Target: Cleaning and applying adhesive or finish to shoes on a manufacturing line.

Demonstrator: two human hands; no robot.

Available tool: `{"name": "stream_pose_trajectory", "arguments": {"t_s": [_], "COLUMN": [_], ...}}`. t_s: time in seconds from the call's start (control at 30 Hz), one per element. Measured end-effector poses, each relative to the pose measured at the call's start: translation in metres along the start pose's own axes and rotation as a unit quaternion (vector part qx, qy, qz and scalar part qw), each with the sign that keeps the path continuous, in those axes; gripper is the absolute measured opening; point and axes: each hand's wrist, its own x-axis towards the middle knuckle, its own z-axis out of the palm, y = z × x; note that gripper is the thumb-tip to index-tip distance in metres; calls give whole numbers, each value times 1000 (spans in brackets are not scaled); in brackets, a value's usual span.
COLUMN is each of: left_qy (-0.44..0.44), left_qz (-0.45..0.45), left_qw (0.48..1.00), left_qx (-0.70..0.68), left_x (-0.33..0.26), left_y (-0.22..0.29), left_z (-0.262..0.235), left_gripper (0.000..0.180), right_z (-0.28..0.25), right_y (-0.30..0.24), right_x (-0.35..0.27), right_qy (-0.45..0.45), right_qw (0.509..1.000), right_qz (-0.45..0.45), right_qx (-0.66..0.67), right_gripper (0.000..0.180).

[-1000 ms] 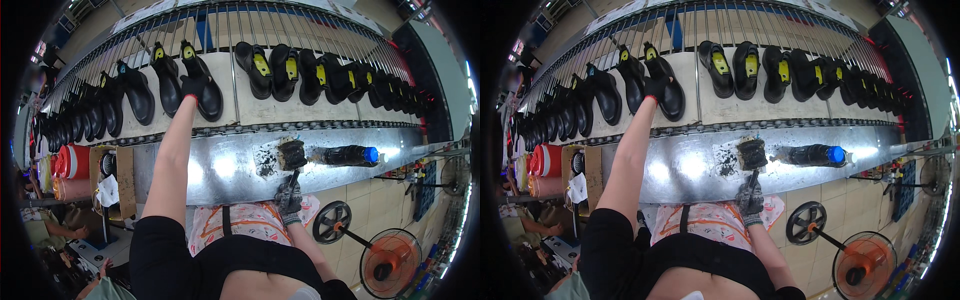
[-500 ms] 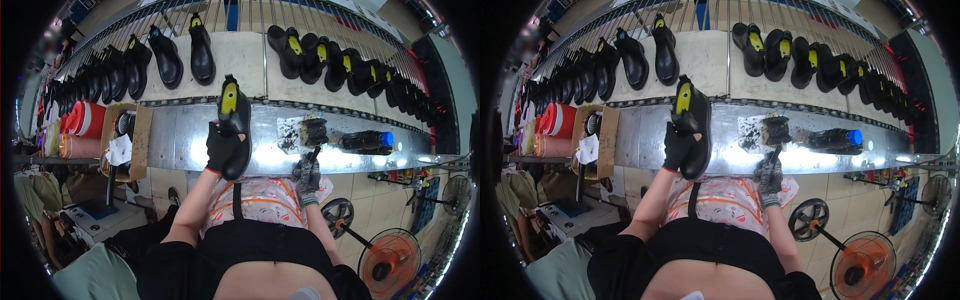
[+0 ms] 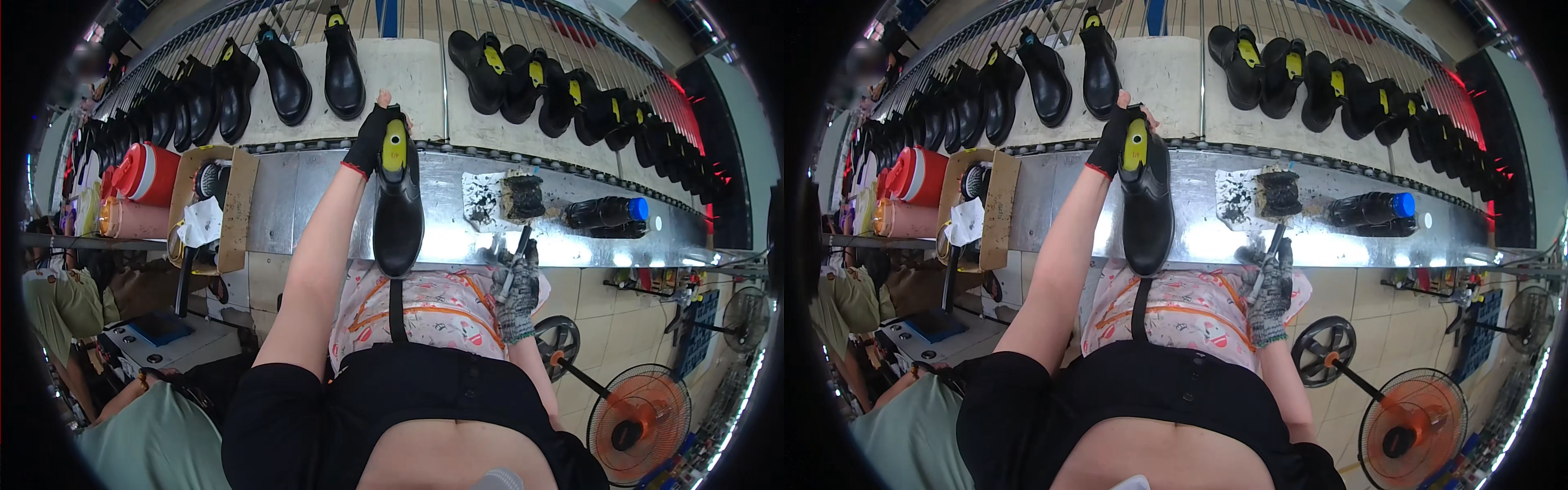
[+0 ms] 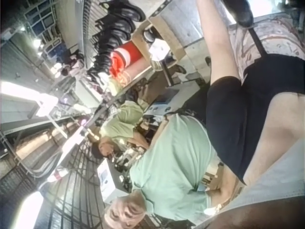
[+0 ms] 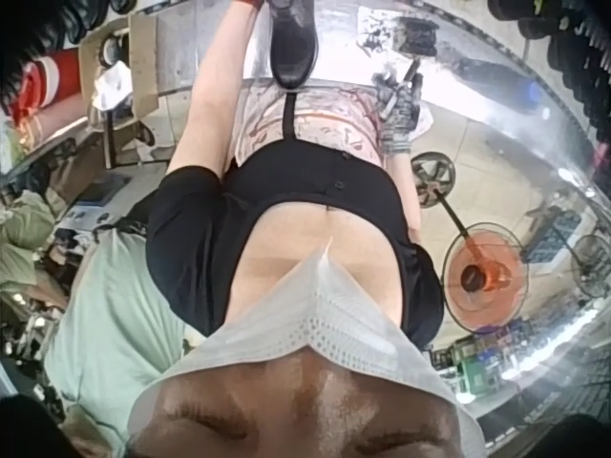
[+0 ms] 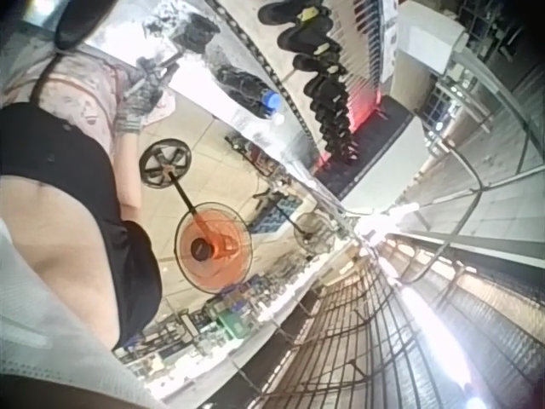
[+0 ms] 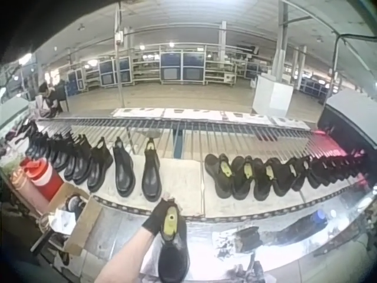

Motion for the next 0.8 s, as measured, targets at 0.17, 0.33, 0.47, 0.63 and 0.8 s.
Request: {"name": "stream_pose_trajectory", "arguments": {"t_s": [0.17, 0.33, 0.47, 0.63, 0.8], "left_qy": [-119, -263, -265, -348, -395], "left_qz": [136, 378, 362, 352, 346], "left_qw": [982, 888, 894, 867, 849], "left_qx": [-59, -17, 17, 53, 55], "left_x": [-23, -44, -75, -79, -76], "left_y": [16, 65, 80, 83, 81], "left_z": [16, 48, 72, 92, 98], "left_gripper": [79, 86, 89, 91, 92], "right_z": [-3, -4, -5, 16, 45], "right_y": [-5, -3, -33, -120, -180], "right_x": [0, -1, -21, -37, -50], "right_qy": [24, -8, -130, -341, -354], "right_qw": [996, 995, 986, 936, 612], "right_qz": [-39, 11, 25, -50, -395], "right_qx": [75, 97, 100, -68, -586], "right_gripper": [42, 19, 24, 64, 51]}}
